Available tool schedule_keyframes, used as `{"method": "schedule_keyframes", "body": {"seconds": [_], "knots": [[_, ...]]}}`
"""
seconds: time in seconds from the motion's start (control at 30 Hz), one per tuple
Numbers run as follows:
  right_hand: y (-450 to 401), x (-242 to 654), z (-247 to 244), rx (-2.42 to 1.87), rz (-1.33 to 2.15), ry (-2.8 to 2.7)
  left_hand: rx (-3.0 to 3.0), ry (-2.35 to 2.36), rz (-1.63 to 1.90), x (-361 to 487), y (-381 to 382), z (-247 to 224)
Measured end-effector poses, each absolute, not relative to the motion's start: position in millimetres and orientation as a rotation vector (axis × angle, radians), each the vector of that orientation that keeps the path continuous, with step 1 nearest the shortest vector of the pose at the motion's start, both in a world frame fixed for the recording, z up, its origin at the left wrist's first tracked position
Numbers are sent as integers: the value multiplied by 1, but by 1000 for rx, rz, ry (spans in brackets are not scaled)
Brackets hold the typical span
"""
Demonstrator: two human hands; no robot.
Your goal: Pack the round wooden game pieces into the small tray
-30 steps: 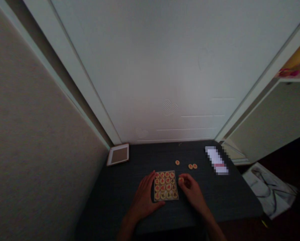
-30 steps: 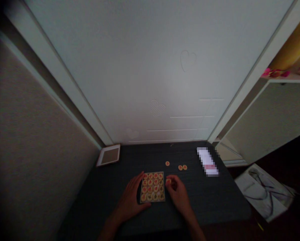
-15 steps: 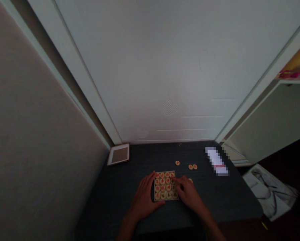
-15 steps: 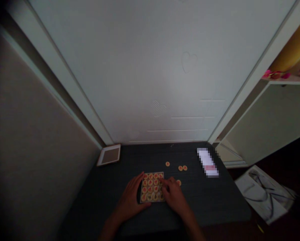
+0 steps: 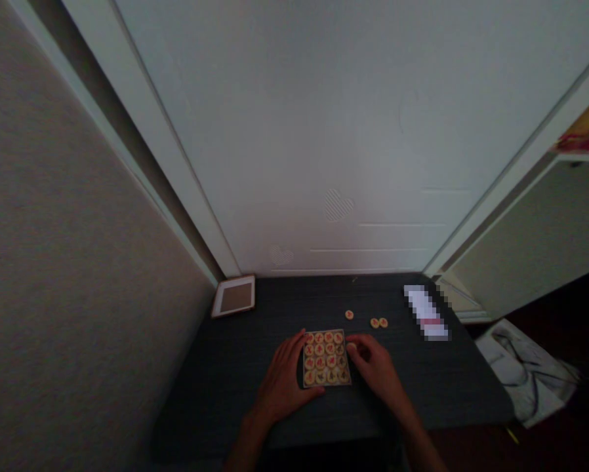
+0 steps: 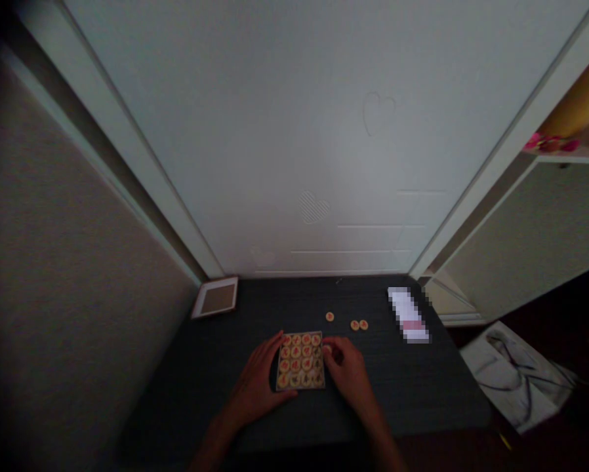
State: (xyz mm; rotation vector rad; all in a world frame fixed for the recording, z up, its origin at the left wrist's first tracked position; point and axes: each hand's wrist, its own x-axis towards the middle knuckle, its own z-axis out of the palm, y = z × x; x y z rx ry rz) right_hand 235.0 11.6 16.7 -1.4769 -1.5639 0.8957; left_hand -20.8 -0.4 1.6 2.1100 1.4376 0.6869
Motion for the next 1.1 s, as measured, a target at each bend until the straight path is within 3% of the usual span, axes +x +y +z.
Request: {"method": "schedule_keyframes", "body": {"seconds": [0.53,1.1], "knots": [[9,231,10,-1344,1286,-1346,2116,1447,678,-20,-1,1],[12,231,2,-1424,1026,-1473,2146,1455,672,-23,0,-3]]}}
